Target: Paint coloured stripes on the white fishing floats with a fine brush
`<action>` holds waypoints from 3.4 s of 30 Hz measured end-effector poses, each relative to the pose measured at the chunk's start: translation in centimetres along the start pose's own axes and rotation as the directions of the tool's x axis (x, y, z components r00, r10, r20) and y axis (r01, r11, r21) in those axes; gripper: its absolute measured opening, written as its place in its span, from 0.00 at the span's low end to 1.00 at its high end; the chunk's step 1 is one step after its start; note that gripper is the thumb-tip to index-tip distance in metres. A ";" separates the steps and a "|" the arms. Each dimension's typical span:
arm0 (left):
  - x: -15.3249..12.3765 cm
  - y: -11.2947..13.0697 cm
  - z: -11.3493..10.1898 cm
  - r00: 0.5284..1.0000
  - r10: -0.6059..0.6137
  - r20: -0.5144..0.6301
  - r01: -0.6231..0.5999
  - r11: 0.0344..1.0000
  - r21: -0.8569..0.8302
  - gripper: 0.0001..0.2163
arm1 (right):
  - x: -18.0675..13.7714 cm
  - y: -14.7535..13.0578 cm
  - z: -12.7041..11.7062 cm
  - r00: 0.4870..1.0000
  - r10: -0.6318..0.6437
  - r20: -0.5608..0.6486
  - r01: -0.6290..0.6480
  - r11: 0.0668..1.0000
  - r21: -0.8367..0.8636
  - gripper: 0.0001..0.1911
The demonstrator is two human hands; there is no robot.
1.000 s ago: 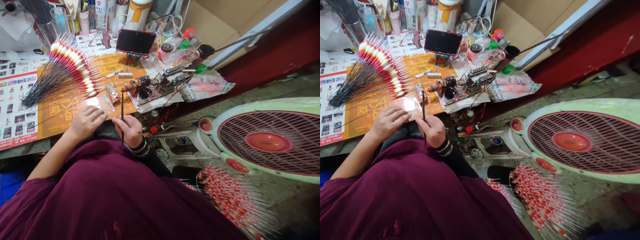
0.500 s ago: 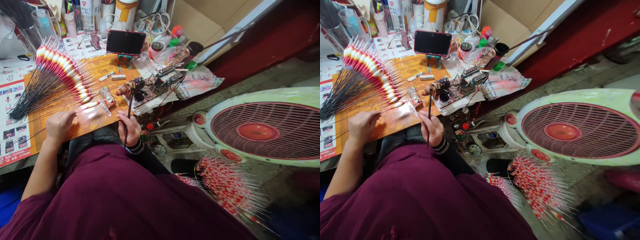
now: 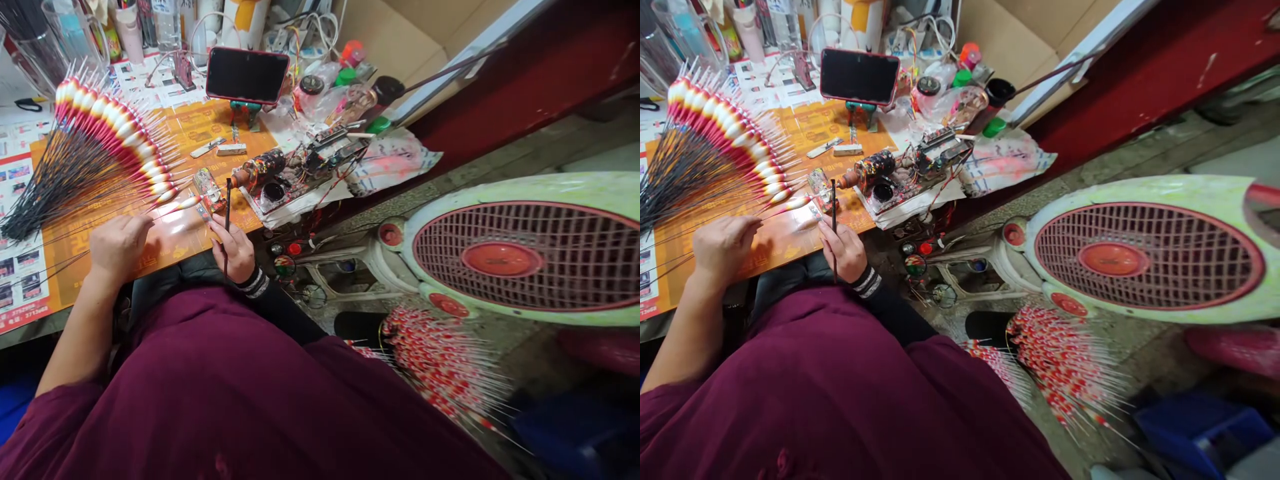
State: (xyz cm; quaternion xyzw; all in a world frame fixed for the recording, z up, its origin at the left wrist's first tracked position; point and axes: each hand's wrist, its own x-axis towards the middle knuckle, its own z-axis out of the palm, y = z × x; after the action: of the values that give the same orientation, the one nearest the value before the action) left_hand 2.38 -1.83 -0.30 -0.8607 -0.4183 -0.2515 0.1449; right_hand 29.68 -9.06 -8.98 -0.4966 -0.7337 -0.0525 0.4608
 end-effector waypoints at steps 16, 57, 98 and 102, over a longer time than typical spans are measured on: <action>0.2 0.5 2.0 0.992 -0.090 0.085 0.102 0.984 -0.148 0.04 | -1.5 -1.1 0.0 0.967 -0.187 -0.175 0.221 0.954 0.202 0.29; -1.1 1.1 2.2 0.992 -0.106 0.071 0.113 0.988 -0.104 0.12 | -3.6 -3.2 2.9 0.989 -0.140 0.043 0.133 0.983 0.122 0.24; -1.1 1.1 2.1 0.988 -0.118 0.102 0.133 0.980 -0.145 0.11 | -3.3 -3.3 2.6 0.987 -0.160 0.030 0.156 0.984 0.087 0.21; -1.1 1.0 2.0 0.984 -0.126 0.124 0.147 0.972 -0.183 0.12 | -3.0 -3.5 2.5 0.984 -0.178 -0.011 0.178 0.979 0.095 0.22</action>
State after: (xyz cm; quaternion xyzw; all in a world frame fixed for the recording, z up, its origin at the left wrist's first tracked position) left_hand 3.26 -2.25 -2.64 -0.8524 -0.4580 -0.2515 0.0202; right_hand 25.60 -11.55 -11.28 -0.4062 -0.7763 -0.0590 0.4784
